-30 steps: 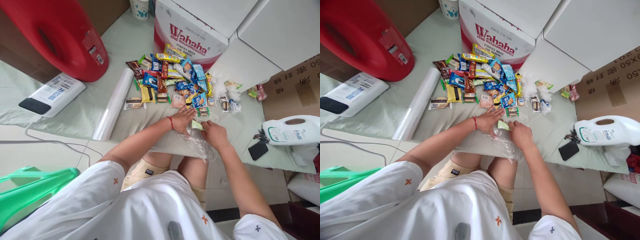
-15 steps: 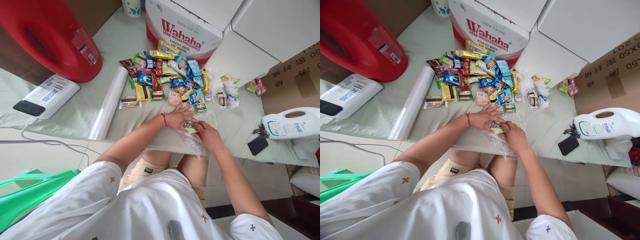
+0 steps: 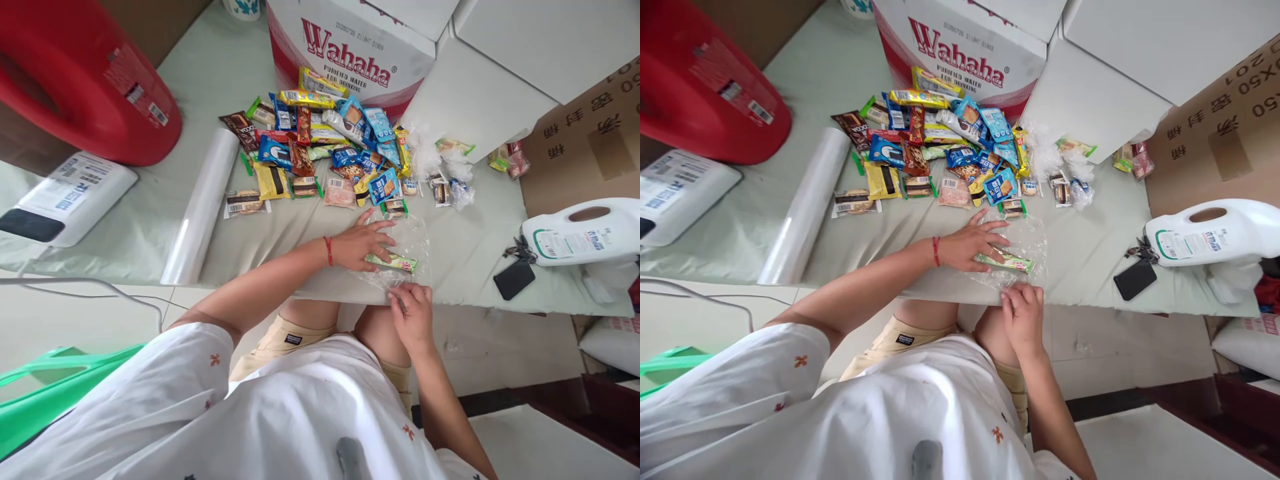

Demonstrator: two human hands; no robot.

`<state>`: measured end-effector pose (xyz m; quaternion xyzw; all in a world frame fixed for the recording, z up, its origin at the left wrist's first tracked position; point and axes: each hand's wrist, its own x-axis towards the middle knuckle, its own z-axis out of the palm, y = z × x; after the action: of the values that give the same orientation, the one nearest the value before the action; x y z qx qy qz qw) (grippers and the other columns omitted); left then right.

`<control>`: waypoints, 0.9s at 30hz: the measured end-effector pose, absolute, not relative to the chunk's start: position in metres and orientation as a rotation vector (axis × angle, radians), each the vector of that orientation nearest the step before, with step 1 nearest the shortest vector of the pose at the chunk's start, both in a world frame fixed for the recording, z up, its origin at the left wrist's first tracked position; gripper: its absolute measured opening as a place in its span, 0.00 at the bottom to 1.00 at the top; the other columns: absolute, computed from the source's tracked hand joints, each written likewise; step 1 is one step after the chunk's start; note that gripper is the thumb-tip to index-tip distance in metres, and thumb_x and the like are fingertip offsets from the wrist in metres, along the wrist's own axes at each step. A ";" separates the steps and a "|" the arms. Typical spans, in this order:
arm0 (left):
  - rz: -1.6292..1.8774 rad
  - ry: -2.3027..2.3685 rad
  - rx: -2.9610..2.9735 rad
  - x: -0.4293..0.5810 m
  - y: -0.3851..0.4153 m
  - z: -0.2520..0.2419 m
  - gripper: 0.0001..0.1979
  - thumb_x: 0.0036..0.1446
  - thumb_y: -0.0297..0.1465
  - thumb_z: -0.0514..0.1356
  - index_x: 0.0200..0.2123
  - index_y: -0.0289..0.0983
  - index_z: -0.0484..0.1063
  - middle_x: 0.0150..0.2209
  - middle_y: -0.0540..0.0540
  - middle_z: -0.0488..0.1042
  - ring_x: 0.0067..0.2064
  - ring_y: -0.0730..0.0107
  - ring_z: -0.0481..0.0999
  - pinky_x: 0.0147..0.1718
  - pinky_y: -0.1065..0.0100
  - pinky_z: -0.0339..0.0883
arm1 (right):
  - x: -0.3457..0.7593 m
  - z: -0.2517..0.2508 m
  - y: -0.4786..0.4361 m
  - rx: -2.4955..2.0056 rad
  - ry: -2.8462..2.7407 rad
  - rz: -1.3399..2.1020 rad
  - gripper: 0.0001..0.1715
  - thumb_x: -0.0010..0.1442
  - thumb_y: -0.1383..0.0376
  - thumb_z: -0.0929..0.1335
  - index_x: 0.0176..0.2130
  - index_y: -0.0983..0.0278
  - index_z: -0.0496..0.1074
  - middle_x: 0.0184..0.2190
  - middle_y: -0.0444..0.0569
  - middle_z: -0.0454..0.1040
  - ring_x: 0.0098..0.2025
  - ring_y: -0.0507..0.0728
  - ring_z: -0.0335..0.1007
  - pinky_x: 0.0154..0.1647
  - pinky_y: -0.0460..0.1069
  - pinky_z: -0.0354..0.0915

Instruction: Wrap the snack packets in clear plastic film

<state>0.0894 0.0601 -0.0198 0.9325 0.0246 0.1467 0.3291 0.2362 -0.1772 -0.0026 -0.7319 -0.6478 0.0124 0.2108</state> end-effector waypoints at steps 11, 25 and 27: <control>0.460 0.249 2.290 0.087 0.067 -0.015 0.18 0.62 0.50 0.64 0.43 0.44 0.82 0.67 0.44 0.71 0.77 0.46 0.48 0.72 0.38 0.23 | 0.308 0.031 -0.080 -1.963 -1.854 0.302 0.15 0.69 0.58 0.66 0.46 0.58 0.82 0.40 0.50 0.80 0.40 0.58 0.77 0.43 0.52 0.69; 0.934 1.556 2.185 0.045 0.046 -0.013 0.09 0.63 0.37 0.60 0.42 0.38 0.75 0.52 0.36 0.75 0.59 0.44 0.70 0.56 0.46 0.63 | 0.322 -0.017 -0.047 -2.135 -1.916 0.255 0.18 0.68 0.57 0.65 0.49 0.60 0.80 0.45 0.54 0.80 0.45 0.63 0.75 0.44 0.55 0.69; 1.043 1.351 2.333 0.047 0.028 -0.002 0.11 0.68 0.36 0.56 0.46 0.40 0.75 0.54 0.38 0.75 0.62 0.48 0.69 0.59 0.46 0.60 | 0.323 -0.013 -0.046 -2.085 -1.986 0.191 0.19 0.68 0.57 0.65 0.51 0.61 0.78 0.45 0.56 0.78 0.48 0.65 0.72 0.47 0.56 0.69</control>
<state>0.0467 0.0281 -0.0018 0.8007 0.4638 0.3579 0.1254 0.3229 -0.0459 -0.0127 -0.7167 -0.6825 0.0658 0.1274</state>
